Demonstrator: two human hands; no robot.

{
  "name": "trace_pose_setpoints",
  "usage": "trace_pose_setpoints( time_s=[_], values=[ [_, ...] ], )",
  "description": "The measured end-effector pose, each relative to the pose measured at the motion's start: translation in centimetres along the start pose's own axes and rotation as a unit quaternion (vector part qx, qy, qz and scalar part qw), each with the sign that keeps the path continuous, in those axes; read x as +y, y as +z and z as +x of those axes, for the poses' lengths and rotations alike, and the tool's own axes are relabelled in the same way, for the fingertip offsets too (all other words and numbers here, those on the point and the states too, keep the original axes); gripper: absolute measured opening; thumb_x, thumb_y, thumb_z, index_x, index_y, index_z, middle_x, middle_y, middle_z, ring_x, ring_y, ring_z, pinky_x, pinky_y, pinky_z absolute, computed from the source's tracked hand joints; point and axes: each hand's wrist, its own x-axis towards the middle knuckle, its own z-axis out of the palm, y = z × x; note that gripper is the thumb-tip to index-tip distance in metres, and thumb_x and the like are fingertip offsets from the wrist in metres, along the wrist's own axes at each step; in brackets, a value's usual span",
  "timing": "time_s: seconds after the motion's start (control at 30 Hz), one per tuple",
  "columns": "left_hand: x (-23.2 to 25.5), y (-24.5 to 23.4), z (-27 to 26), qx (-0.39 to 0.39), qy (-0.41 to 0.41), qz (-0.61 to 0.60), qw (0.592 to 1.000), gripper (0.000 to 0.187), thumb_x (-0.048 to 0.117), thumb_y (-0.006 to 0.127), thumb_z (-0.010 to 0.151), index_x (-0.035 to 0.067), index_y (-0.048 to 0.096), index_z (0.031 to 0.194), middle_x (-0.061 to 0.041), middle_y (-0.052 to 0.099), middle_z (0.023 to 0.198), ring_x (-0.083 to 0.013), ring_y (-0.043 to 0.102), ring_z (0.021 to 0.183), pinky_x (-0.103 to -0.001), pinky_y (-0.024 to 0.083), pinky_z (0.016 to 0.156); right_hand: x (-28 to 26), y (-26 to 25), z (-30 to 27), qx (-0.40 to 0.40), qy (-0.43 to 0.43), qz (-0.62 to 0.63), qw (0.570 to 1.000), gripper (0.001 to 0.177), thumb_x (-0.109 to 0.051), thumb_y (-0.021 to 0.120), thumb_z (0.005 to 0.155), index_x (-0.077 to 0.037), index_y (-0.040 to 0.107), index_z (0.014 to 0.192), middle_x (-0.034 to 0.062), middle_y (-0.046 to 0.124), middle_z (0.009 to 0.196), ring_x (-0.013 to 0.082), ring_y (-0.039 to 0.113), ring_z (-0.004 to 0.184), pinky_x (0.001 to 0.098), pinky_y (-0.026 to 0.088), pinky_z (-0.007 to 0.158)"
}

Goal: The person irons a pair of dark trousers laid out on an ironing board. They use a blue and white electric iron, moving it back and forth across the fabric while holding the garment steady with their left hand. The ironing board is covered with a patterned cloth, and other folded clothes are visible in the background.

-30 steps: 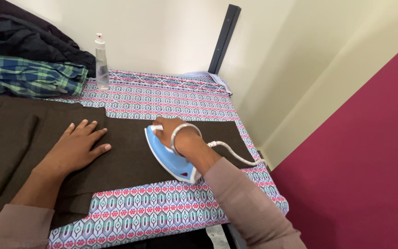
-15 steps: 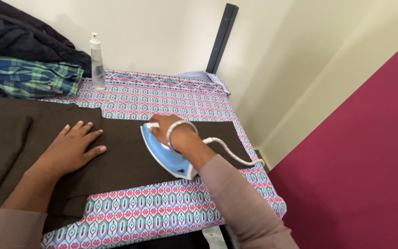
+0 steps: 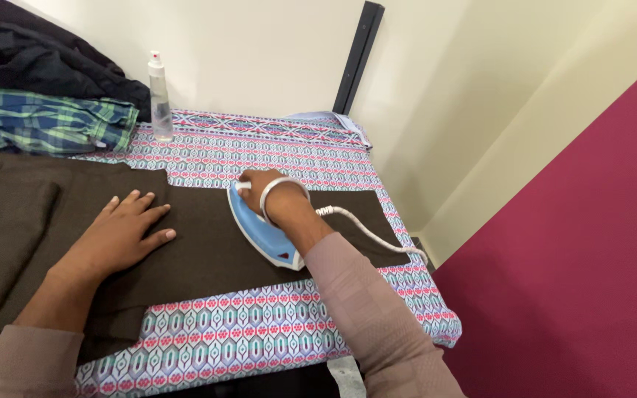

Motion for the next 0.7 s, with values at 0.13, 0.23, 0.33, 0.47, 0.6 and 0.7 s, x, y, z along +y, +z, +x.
trace_pose_setpoints(
  time_s=[0.13, 0.23, 0.33, 0.47, 0.6, 0.7],
  values=[
    [-0.2, 0.0, -0.1, 0.020, 0.010, -0.013, 1.000, 0.066, 0.058, 0.055, 0.092, 0.019, 0.055, 0.145, -0.013, 0.041, 0.159, -0.0329, 0.027, 0.153, -0.049, 0.021, 0.123, -0.3, -0.2, -0.2, -0.018, 0.025, 0.010, 0.999, 0.046, -0.040, 0.056, 0.098, -0.022, 0.058, 0.140, 0.0131, 0.066, 0.134, 0.0371, 0.063, 0.122, 0.0495, 0.050, 0.103],
    [-0.3, -0.1, 0.1, 0.013, 0.006, -0.011, 1.000, 0.066, 0.058, 0.055, 0.092, 0.020, 0.055, 0.145, -0.013, 0.040, 0.159, -0.0332, 0.026, 0.153, -0.049, 0.021, 0.123, 0.5, 0.1, -2.3, -0.003, -0.016, 0.005, 1.000, 0.043, -0.038, 0.056, 0.097, -0.021, 0.062, 0.137, 0.0139, 0.068, 0.132, 0.0375, 0.064, 0.121, 0.0481, 0.050, 0.104],
    [-0.4, -0.2, -0.2, 0.022, 0.014, -0.015, 1.000, 0.065, 0.057, 0.055, 0.092, 0.018, 0.055, 0.145, -0.014, 0.041, 0.158, -0.0341, 0.027, 0.152, -0.049, 0.021, 0.122, 1.5, -0.2, -5.4, -0.014, -0.010, 0.013, 1.000, 0.043, -0.041, 0.055, 0.098, -0.023, 0.063, 0.136, 0.0131, 0.070, 0.131, 0.0371, 0.065, 0.119, 0.0474, 0.051, 0.103],
    [0.0, -0.5, -0.3, 0.017, 0.005, -0.026, 1.000, 0.064, 0.057, 0.056, 0.092, 0.019, 0.056, 0.144, -0.013, 0.041, 0.159, -0.0331, 0.026, 0.153, -0.049, 0.020, 0.123, 1.1, -1.6, -8.2, -0.040, 0.043, -0.006, 0.998, 0.044, -0.044, 0.053, 0.099, -0.029, 0.058, 0.141, 0.0138, 0.068, 0.131, 0.0381, 0.065, 0.118, 0.0488, 0.052, 0.101],
    [0.2, -0.7, -0.4, 0.003, -0.004, -0.031, 1.000, 0.063, 0.057, 0.056, 0.092, 0.019, 0.057, 0.143, -0.012, 0.041, 0.159, -0.0317, 0.026, 0.154, -0.049, 0.020, 0.124, 0.5, -2.2, -8.8, -0.044, 0.045, -0.010, 0.998, 0.044, -0.043, 0.051, 0.100, -0.030, 0.057, 0.141, 0.0129, 0.068, 0.131, 0.0372, 0.066, 0.117, 0.0483, 0.053, 0.100],
    [0.1, -0.5, -0.3, 0.014, 0.009, -0.023, 1.000, 0.065, 0.056, 0.056, 0.092, 0.018, 0.056, 0.145, -0.014, 0.041, 0.159, -0.0334, 0.027, 0.152, -0.049, 0.021, 0.122, 0.7, -2.0, -8.8, -0.041, 0.041, -0.006, 0.998, 0.044, -0.043, 0.051, 0.100, -0.029, 0.058, 0.141, 0.0123, 0.068, 0.131, 0.0366, 0.066, 0.118, 0.0480, 0.052, 0.100]
  ],
)
